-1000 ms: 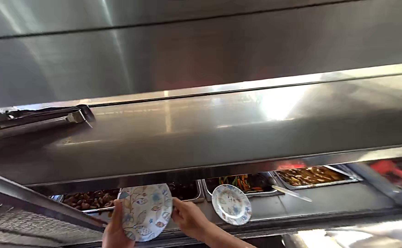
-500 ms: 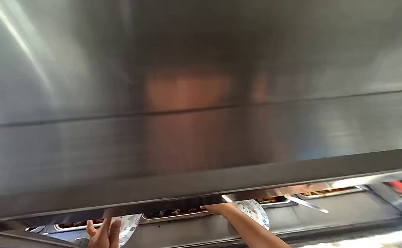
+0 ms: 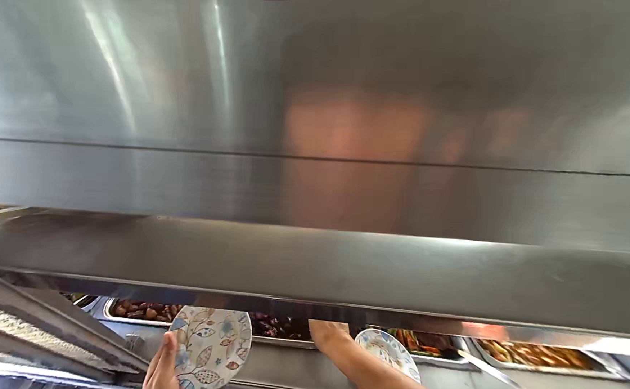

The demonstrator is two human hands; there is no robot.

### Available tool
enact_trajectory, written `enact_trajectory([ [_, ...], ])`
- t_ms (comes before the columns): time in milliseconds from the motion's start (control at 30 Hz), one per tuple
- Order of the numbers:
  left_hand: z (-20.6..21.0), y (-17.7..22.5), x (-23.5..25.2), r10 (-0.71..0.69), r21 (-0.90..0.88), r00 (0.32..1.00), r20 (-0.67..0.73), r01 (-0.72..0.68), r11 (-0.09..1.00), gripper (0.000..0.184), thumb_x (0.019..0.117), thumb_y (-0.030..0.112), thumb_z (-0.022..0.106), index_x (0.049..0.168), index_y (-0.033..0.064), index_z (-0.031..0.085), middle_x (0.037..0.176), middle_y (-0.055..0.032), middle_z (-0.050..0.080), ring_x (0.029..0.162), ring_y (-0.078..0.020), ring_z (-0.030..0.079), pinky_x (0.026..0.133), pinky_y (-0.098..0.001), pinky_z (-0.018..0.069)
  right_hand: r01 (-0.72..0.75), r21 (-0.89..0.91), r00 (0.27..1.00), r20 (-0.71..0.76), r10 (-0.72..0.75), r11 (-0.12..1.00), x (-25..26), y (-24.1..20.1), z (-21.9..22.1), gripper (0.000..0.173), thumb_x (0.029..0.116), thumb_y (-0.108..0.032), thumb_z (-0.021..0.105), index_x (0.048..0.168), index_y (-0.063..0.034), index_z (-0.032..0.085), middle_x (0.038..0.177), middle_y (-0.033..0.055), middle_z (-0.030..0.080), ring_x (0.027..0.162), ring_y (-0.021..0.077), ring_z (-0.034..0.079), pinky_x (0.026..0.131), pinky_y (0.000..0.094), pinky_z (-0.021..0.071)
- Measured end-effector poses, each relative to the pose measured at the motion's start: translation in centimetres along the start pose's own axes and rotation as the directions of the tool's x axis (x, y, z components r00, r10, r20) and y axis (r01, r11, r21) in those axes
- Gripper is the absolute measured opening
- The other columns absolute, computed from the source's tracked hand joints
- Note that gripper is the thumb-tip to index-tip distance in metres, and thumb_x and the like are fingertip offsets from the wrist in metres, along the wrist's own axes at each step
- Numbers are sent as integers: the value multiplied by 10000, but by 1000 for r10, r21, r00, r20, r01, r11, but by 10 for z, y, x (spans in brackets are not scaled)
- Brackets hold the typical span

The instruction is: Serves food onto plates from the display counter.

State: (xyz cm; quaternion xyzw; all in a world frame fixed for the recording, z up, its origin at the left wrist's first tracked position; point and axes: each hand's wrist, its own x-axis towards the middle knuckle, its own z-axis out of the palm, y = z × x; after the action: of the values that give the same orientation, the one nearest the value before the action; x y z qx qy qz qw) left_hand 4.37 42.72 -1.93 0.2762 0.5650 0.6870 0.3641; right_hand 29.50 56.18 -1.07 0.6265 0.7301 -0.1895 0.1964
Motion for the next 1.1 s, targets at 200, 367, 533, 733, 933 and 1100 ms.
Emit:
enact_trajectory([
  [200, 4, -14, -17, -151, -255, 987, 46, 158, 954, 432, 1129, 297, 207, 1250, 93, 569, 1006, 15, 751, 925, -76, 727, 844, -319, 623, 55, 199, 998, 8, -57, 978, 41, 3, 14, 369, 1015, -312, 526, 1248, -77, 689, 1329, 185, 662, 1296, 376, 586, 1042, 631, 452],
  [367, -20, -22, -25, -202, -438, 973, 114, 232, 869, 299, 1070, 146, 248, 1145, 130, 537, 944, -12, 762, 865, -117, 748, 796, -337, 635, 44, 349, 999, -17, -41, 936, 33, 33, 13, 338, 1018, -328, 544, 1196, -111, 732, 1263, 156, 699, 1228, 350, 631, 1010, 616, 475],
  [533, -14, -38, -27, -242, -375, 959, 144, 280, 884, 209, 1065, 31, 325, 1213, 67, 467, 970, -72, 736, 840, -172, 742, 806, -360, 631, 68, 487, 998, -39, -56, 871, 43, 44, 30, 323, 1026, -335, 553, 1171, -124, 749, 1203, 129, 723, 1182, 311, 655, 1000, 579, 488],
  [733, 16, -59, -15, -240, -274, 951, 195, 288, 918, 304, 1044, -22, 416, 1343, 29, 388, 1088, -88, 697, 940, -193, 733, 889, -404, 615, 109, 479, 987, -159, -36, 871, 19, 45, 7, 413, 1035, -419, 537, 1295, -144, 703, 1324, 157, 678, 1296, 344, 599, 1084, 599, 443],
  [933, 82, -76, -1, -329, -410, 922, 202, 385, 827, 405, 1038, -51, 413, 1426, 40, 337, 1117, -107, 649, 904, -193, 714, 836, -377, 615, 228, 415, 928, -366, -68, 881, -21, 26, -12, 424, 1036, -377, 546, 1263, -58, 705, 1292, 214, 681, 1279, 392, 605, 1071, 624, 438],
  [1100, 106, -78, -1, -367, -575, 885, 285, 464, 673, 271, 1063, -18, 370, 1316, 63, 425, 1026, -104, 705, 848, -204, 741, 807, -351, 632, 300, 81, 709, -686, -165, 951, -36, 19, 8, 257, 1015, -222, 558, 1052, -101, 782, 960, 162, 768, 953, 376, 743, 792, 582, 572],
])
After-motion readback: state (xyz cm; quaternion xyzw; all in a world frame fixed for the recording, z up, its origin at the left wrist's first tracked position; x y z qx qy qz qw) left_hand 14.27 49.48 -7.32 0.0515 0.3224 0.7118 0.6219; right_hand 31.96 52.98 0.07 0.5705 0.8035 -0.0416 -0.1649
